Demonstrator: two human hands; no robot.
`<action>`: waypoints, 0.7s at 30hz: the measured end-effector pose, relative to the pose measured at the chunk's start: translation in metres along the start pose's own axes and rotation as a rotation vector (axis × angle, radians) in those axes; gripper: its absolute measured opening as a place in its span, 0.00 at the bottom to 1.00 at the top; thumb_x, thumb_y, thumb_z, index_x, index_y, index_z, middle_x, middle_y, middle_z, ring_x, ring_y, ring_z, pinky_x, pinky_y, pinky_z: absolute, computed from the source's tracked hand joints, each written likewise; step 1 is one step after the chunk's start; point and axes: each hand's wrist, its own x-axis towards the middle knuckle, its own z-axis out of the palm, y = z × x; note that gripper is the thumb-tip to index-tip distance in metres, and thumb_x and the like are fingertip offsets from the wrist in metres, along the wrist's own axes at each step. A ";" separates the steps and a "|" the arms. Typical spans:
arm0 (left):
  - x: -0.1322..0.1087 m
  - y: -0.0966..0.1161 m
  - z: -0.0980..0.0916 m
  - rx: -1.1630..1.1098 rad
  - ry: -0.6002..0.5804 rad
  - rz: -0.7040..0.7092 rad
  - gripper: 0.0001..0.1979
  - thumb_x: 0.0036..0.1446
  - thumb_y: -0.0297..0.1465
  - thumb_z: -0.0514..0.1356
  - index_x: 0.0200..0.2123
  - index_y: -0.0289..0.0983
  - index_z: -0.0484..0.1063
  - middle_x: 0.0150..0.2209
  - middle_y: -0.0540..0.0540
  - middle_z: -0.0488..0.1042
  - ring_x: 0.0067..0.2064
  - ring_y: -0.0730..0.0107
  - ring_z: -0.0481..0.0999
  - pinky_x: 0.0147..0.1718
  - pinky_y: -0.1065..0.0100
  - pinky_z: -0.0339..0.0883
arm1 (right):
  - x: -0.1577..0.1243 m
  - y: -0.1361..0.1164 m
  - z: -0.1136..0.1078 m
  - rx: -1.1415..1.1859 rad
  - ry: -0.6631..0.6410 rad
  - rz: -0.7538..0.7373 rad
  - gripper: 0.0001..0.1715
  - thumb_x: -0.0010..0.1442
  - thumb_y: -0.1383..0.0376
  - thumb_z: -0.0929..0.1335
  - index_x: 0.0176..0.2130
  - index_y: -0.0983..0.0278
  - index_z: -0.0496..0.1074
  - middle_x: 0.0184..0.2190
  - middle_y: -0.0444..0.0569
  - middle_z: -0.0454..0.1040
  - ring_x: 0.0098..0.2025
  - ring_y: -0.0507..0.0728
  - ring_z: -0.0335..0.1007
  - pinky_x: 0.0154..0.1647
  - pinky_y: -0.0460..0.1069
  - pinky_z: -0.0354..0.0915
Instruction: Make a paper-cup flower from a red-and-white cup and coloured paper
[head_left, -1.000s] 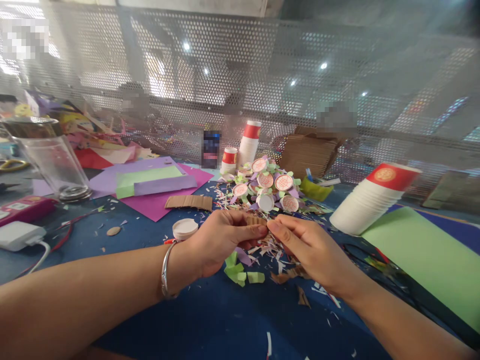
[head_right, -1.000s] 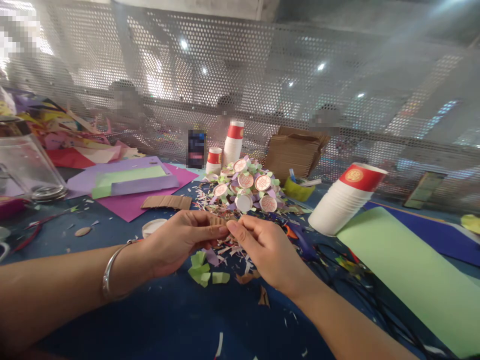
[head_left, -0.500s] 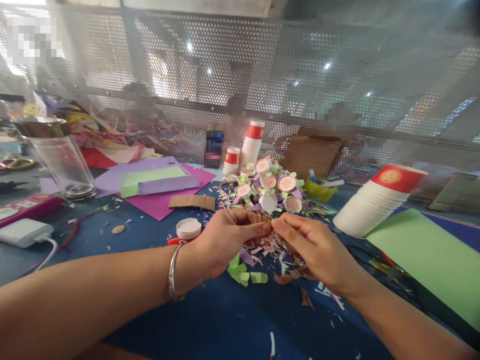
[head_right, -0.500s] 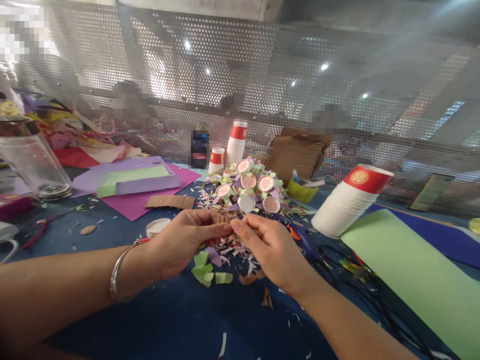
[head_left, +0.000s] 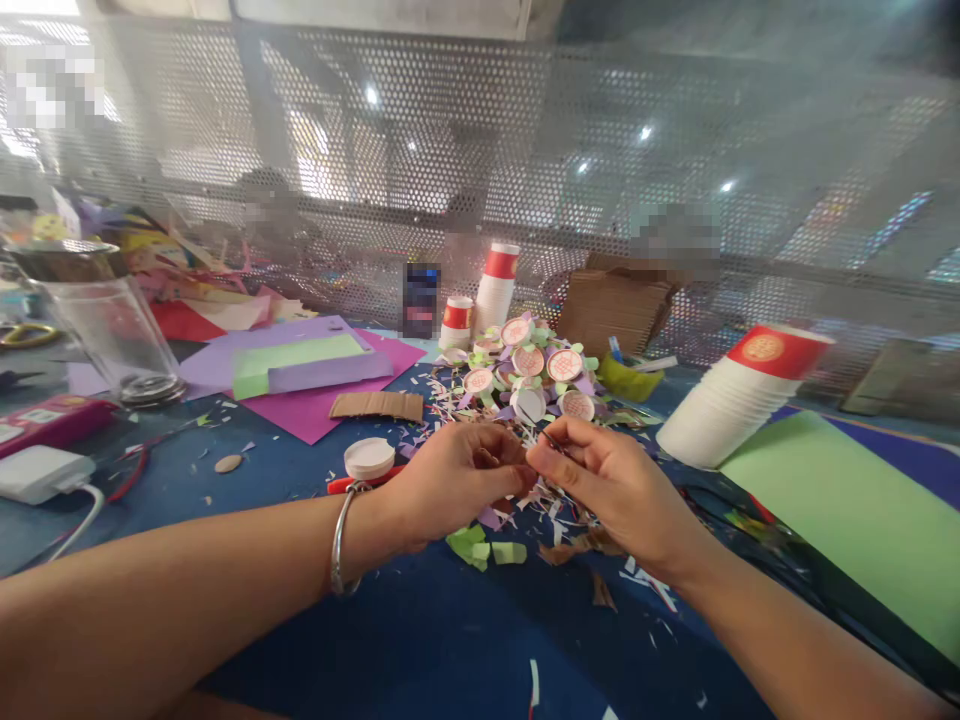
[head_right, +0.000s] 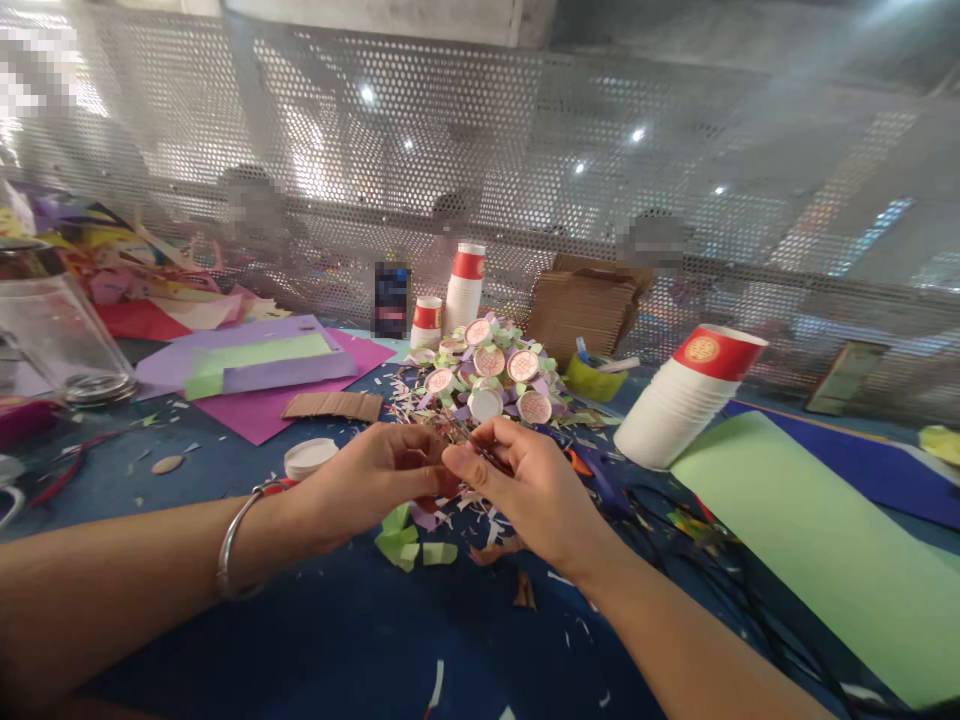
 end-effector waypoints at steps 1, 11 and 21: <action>0.000 0.000 0.000 0.024 -0.009 -0.013 0.06 0.51 0.31 0.66 0.28 0.35 0.72 0.26 0.51 0.73 0.29 0.74 0.72 0.31 0.69 0.66 | 0.000 0.000 0.001 0.004 -0.016 0.001 0.21 0.57 0.49 0.73 0.34 0.62 0.68 0.25 0.40 0.65 0.26 0.50 0.60 0.27 0.46 0.57; 0.002 0.006 -0.006 -0.133 0.101 0.065 0.09 0.54 0.33 0.67 0.30 0.32 0.75 0.28 0.50 0.72 0.29 0.79 0.67 0.27 0.74 0.60 | -0.001 0.002 -0.001 0.104 -0.021 -0.064 0.16 0.63 0.52 0.71 0.37 0.62 0.70 0.29 0.43 0.70 0.32 0.52 0.66 0.34 0.47 0.62; -0.002 0.012 0.000 -0.290 0.151 0.035 0.06 0.58 0.29 0.63 0.29 0.34 0.71 0.29 0.48 0.75 0.34 0.74 0.75 0.31 0.73 0.69 | 0.000 0.006 -0.002 -0.040 0.032 -0.078 0.27 0.67 0.45 0.64 0.28 0.62 0.60 0.22 0.37 0.48 0.22 0.48 0.42 0.20 0.47 0.42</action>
